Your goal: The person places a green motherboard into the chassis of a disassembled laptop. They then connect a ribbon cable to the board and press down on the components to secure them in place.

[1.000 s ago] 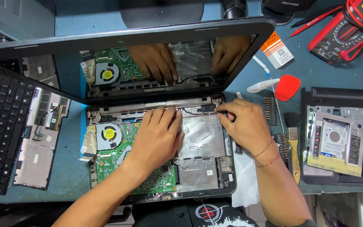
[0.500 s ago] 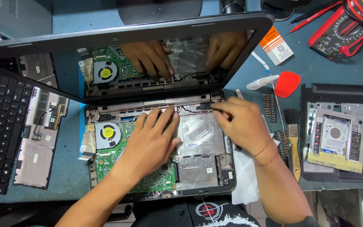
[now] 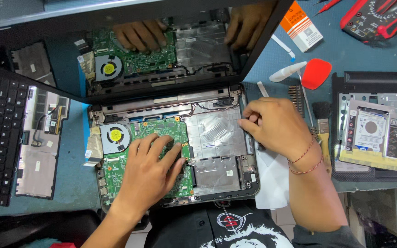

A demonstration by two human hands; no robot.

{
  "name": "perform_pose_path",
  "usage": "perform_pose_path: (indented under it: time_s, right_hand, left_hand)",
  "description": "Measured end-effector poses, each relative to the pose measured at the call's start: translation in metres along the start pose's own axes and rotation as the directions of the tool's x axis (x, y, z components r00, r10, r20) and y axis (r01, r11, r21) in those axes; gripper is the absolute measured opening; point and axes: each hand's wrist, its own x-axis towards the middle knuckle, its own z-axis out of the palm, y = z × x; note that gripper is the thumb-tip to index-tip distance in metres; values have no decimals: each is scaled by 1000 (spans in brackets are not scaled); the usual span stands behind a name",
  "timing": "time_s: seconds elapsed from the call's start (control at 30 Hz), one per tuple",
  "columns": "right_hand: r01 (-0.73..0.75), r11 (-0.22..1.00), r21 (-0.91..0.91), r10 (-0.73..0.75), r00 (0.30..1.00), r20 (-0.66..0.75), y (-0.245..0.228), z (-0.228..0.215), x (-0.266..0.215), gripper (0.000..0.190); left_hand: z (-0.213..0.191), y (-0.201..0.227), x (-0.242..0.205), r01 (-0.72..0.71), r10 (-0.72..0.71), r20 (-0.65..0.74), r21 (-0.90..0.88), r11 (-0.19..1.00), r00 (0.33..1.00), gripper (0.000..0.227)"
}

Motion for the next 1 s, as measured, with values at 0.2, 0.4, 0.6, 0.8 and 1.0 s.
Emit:
perform_pose_path:
  time_s: [0.2,0.4,0.6,0.8,1.0]
  right_hand:
    - [-114,988,-99,125,987,106,-3,1,-6,23]
    - [-103,987,-127,110,992,53,4,4,-19,19]
    - [-153,982,-108,155,988,12,-2,3,-27,12]
    - [-212,962,-170,199,976,-89,-1,9,-31,23]
    - [-95,995,-26,90,987,-131,-17,6,-31,21]
  left_hand:
    - [4,4,-8,1,-1,-14,10,1000,1000,30]
    - [5,8,-11,4,-5,-21,-13,1000,1000,25]
    - [6,12,-13,26,-25,-16,16,1000,1000,27]
    - [6,15,-14,37,-37,0,-2,999,999,29]
    - [6,12,-16,40,-40,2,-38,998,999,31]
